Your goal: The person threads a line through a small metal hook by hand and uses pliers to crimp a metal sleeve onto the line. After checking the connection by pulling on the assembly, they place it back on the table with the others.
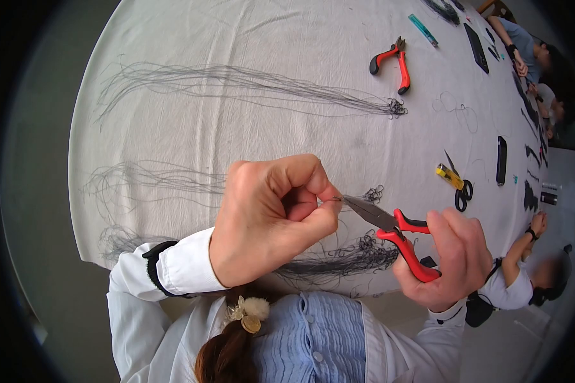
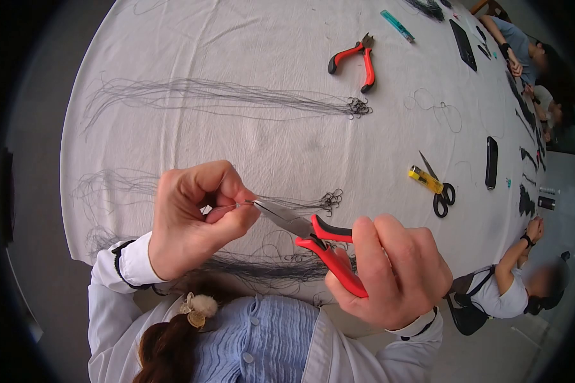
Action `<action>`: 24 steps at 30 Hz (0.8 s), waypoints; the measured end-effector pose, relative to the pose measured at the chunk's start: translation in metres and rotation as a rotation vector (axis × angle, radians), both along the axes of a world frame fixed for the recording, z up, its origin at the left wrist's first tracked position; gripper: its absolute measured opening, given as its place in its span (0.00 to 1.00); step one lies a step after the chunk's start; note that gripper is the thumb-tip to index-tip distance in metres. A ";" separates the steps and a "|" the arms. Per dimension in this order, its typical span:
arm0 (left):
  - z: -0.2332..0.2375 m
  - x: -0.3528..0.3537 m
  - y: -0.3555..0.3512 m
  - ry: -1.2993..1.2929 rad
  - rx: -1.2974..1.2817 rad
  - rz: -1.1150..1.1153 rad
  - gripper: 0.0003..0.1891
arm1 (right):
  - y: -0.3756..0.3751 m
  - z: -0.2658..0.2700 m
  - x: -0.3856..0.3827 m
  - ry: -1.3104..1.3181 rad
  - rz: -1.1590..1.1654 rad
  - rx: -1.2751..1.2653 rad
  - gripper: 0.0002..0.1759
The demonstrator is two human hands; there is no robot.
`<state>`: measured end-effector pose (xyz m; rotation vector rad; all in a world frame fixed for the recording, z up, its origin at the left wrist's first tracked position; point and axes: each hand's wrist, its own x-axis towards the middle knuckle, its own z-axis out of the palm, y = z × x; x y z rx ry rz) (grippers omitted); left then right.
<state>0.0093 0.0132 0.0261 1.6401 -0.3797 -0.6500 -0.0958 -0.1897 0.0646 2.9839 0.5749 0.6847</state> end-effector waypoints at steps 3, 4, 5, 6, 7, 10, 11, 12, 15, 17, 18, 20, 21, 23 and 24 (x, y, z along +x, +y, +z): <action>0.000 0.001 0.000 0.083 -0.017 -0.002 0.06 | -0.006 -0.002 0.000 0.049 -0.067 0.147 0.31; -0.001 0.002 0.000 0.091 -0.018 -0.006 0.06 | -0.007 -0.003 0.000 0.050 -0.066 0.147 0.31; -0.001 0.002 0.000 0.092 -0.018 -0.005 0.06 | -0.008 -0.004 0.000 0.060 -0.065 0.192 0.31; -0.002 0.002 0.000 0.098 -0.029 -0.008 0.06 | -0.009 -0.005 0.000 0.070 -0.066 0.237 0.31; -0.002 0.001 0.000 0.104 -0.041 -0.011 0.06 | -0.009 -0.005 0.000 0.071 -0.067 0.238 0.31; -0.001 0.001 0.000 0.070 -0.013 -0.025 0.06 | -0.009 -0.004 0.001 0.064 -0.032 0.220 0.32; 0.000 0.000 0.000 0.070 -0.013 -0.027 0.06 | -0.008 -0.004 0.001 0.069 -0.025 0.218 0.31; 0.002 0.000 0.000 0.082 -0.004 -0.033 0.06 | -0.008 -0.003 0.002 0.074 -0.018 0.216 0.31; 0.002 0.000 0.000 0.088 0.006 -0.053 0.05 | -0.008 -0.003 0.002 0.091 -0.018 0.199 0.32; 0.001 0.000 0.000 0.082 0.007 -0.068 0.05 | -0.009 -0.002 0.003 0.091 -0.010 0.191 0.32; -0.001 -0.001 0.000 0.052 -0.009 -0.069 0.06 | -0.009 -0.002 0.003 0.091 -0.002 0.183 0.32; -0.002 -0.001 0.000 0.022 -0.024 -0.071 0.06 | -0.008 -0.001 0.002 0.098 -0.002 0.185 0.31; -0.001 -0.001 0.000 0.027 -0.013 -0.079 0.06 | -0.008 0.000 0.002 0.105 -0.003 0.187 0.31; -0.002 -0.001 -0.001 0.032 -0.001 -0.088 0.07 | -0.008 0.001 0.002 0.101 -0.004 0.181 0.31; -0.003 -0.001 -0.001 0.020 -0.013 -0.091 0.07 | -0.008 0.001 0.002 0.098 -0.004 0.175 0.30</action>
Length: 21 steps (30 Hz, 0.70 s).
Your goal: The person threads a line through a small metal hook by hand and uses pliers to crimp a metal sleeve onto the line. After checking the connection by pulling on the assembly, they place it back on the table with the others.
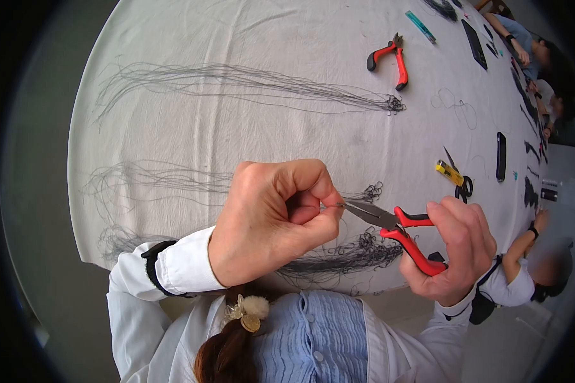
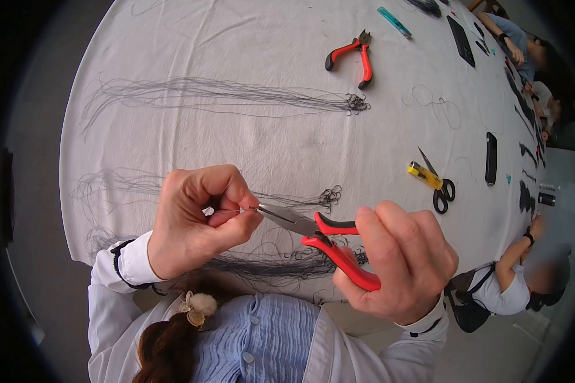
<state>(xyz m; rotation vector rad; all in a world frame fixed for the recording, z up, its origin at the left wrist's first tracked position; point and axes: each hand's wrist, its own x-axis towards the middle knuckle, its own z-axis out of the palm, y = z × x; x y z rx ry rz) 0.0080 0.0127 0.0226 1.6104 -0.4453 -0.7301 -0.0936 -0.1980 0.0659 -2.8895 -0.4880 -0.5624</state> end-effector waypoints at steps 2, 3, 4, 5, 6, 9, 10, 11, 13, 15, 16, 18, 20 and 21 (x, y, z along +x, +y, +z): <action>0.000 0.000 0.000 -0.012 -0.012 -0.004 0.07 | 0.001 0.001 0.000 -0.006 -0.003 -0.018 0.30; 0.001 0.001 0.000 0.011 0.001 -0.010 0.07 | 0.001 0.001 0.000 -0.010 -0.005 -0.035 0.29; 0.001 0.001 0.000 0.034 0.015 -0.017 0.07 | 0.001 0.002 0.000 -0.011 -0.006 -0.035 0.29; 0.001 0.002 0.000 0.034 0.016 -0.018 0.07 | 0.001 0.003 0.001 -0.017 0.006 -0.048 0.29; 0.000 0.002 0.001 0.047 0.009 -0.024 0.06 | 0.001 0.004 0.001 -0.024 0.018 -0.061 0.28; 0.005 0.006 0.001 0.098 0.035 -0.057 0.04 | 0.000 0.003 0.000 -0.040 0.029 -0.091 0.27; 0.007 0.008 0.001 0.135 0.068 -0.081 0.03 | -0.001 0.003 0.000 -0.040 0.027 -0.091 0.27; 0.006 0.008 0.001 0.133 0.068 -0.084 0.03 | -0.001 0.003 0.000 -0.044 0.016 -0.102 0.27; 0.005 0.009 0.002 0.145 0.036 -0.104 0.08 | -0.003 0.003 0.000 -0.048 0.002 -0.113 0.26; 0.007 0.009 0.003 0.151 0.021 -0.133 0.10 | -0.005 0.004 -0.001 -0.043 -0.037 -0.095 0.25; 0.008 0.009 0.003 0.159 0.005 -0.158 0.12 | -0.005 0.004 -0.002 -0.044 -0.045 -0.093 0.25; 0.007 0.009 0.004 0.115 -0.006 -0.177 0.10 | -0.006 0.003 -0.004 -0.057 -0.053 -0.101 0.24; 0.005 0.009 0.004 0.072 -0.019 -0.197 0.08 | -0.006 0.002 -0.005 -0.081 -0.048 -0.124 0.23; 0.005 0.009 0.004 0.073 -0.007 -0.193 0.08 | -0.006 0.001 -0.005 -0.106 -0.032 -0.148 0.22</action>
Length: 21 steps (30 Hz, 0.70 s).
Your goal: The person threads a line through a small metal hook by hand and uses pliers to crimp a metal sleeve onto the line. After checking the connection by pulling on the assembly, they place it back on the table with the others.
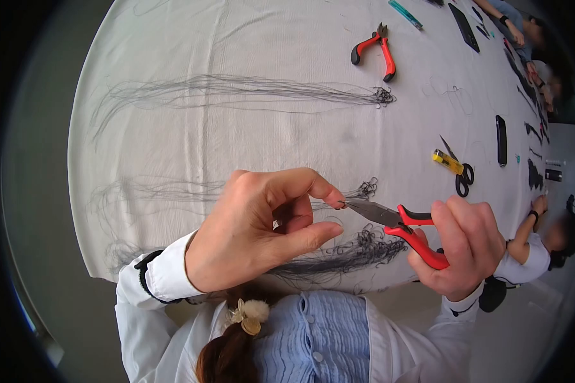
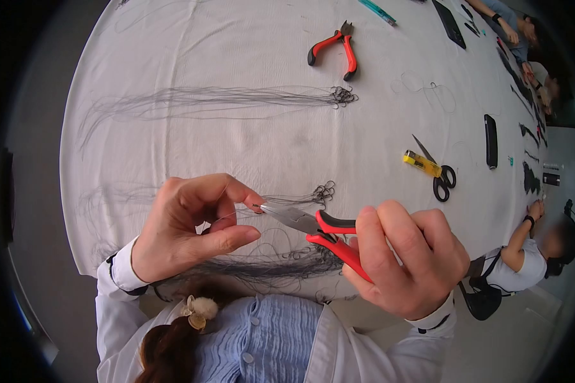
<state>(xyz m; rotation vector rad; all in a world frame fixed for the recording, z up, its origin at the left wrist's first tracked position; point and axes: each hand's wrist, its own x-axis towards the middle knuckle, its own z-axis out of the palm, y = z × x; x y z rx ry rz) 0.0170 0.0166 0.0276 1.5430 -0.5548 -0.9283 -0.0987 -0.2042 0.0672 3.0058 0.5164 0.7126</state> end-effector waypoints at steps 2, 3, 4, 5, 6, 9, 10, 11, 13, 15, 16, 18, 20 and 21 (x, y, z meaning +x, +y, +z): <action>0.001 0.000 -0.001 -0.001 0.015 0.001 0.08 | 0.000 0.001 0.000 -0.025 0.023 -0.046 0.21; 0.001 0.001 -0.001 0.005 0.034 0.015 0.07 | 0.001 0.001 0.000 -0.049 0.052 -0.093 0.20; 0.002 0.001 -0.001 0.011 0.053 0.029 0.07 | 0.003 0.000 -0.001 -0.066 0.050 -0.119 0.17; 0.002 0.001 -0.001 0.011 0.055 0.025 0.07 | 0.004 0.000 -0.001 -0.066 0.047 -0.117 0.17; 0.001 0.000 -0.001 0.006 0.057 0.041 0.06 | 0.005 0.000 -0.001 -0.102 0.064 -0.163 0.16; -0.001 -0.001 -0.001 -0.030 0.048 0.062 0.06 | 0.007 0.000 0.000 -0.131 0.077 -0.208 0.14; -0.002 -0.001 -0.001 -0.063 0.033 0.070 0.06 | 0.007 0.000 0.000 -0.126 0.075 -0.209 0.13; -0.003 -0.002 -0.001 -0.064 0.033 0.070 0.06 | 0.007 0.000 0.000 -0.126 0.074 -0.209 0.13; -0.004 -0.003 -0.001 -0.143 0.017 0.073 0.06 | 0.005 -0.001 0.000 -0.129 0.071 -0.177 0.15; 0.001 -0.001 -0.001 -0.119 0.040 0.041 0.05 | 0.004 0.000 0.000 -0.101 0.067 -0.131 0.17; 0.004 0.001 0.000 -0.095 0.063 0.009 0.04 | 0.004 0.000 0.000 -0.074 0.062 -0.086 0.18; 0.006 0.003 -0.001 -0.073 0.084 0.001 0.05 | 0.000 0.003 -0.002 -0.021 0.088 -0.069 0.25; 0.005 0.005 -0.001 -0.053 0.103 -0.009 0.07 | -0.001 0.004 -0.004 0.030 0.112 -0.054 0.31; 0.003 0.007 0.000 -0.026 0.073 -0.002 0.08 | -0.001 0.004 -0.005 0.057 0.080 -0.005 0.30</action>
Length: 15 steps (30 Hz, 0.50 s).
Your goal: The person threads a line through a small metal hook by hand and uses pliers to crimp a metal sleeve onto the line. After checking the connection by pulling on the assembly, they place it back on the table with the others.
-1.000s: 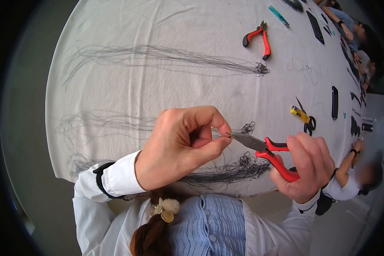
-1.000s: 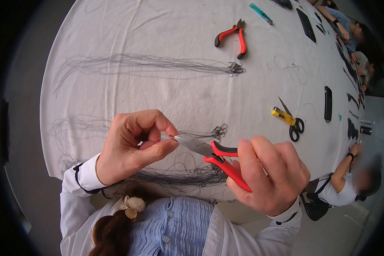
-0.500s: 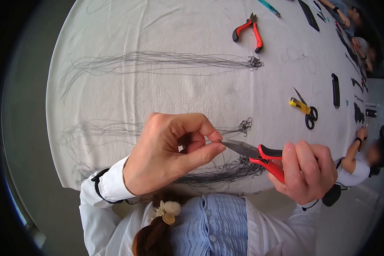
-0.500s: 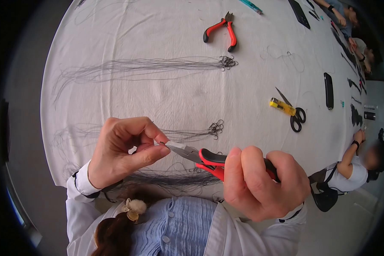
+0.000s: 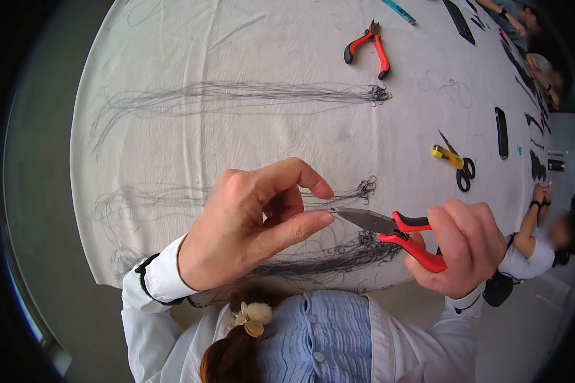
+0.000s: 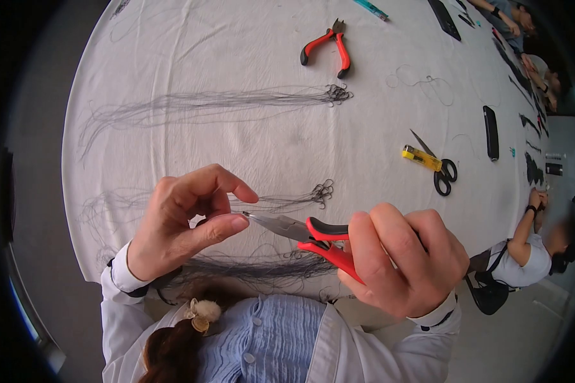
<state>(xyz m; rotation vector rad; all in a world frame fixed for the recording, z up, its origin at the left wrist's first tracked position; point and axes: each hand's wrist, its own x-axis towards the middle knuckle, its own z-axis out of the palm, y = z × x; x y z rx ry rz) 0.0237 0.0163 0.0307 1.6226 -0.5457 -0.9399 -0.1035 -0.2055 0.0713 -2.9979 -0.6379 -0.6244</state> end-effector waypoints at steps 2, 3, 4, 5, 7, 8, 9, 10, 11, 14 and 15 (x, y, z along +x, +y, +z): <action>-0.001 0.006 0.005 0.024 -0.029 0.005 0.10 | -0.001 -0.002 -0.001 0.026 -0.036 0.048 0.29; 0.001 0.011 0.009 -0.010 -0.045 -0.033 0.13 | -0.003 -0.004 -0.001 0.049 -0.084 0.078 0.27; 0.005 0.016 0.012 -0.044 -0.061 -0.072 0.15 | -0.004 -0.006 -0.001 0.073 -0.134 0.108 0.26; 0.016 0.023 0.014 0.001 -0.021 -0.115 0.20 | -0.004 -0.007 0.000 0.072 -0.140 0.110 0.26; 0.007 0.025 0.017 -0.027 -0.157 -0.067 0.20 | -0.005 -0.009 0.000 0.131 -0.142 0.138 0.26; 0.002 0.025 0.018 -0.053 -0.295 -0.011 0.21 | -0.005 -0.008 0.000 0.128 -0.147 0.140 0.26; -0.001 0.023 0.015 -0.054 -0.294 -0.017 0.21 | -0.005 -0.007 0.000 0.176 -0.142 0.155 0.26; -0.003 0.019 0.009 0.053 -0.436 0.019 0.21 | -0.004 -0.007 0.000 0.225 -0.136 0.170 0.26; -0.005 0.015 0.004 0.161 -0.576 0.058 0.22 | -0.003 -0.008 0.001 0.225 -0.138 0.171 0.26; -0.014 0.013 -0.001 0.355 -0.836 0.006 0.23 | -0.001 -0.010 0.003 0.286 -0.108 0.256 0.27; -0.016 0.014 0.001 0.489 -0.849 -0.006 0.23 | 0.000 -0.011 0.003 0.320 -0.091 0.301 0.27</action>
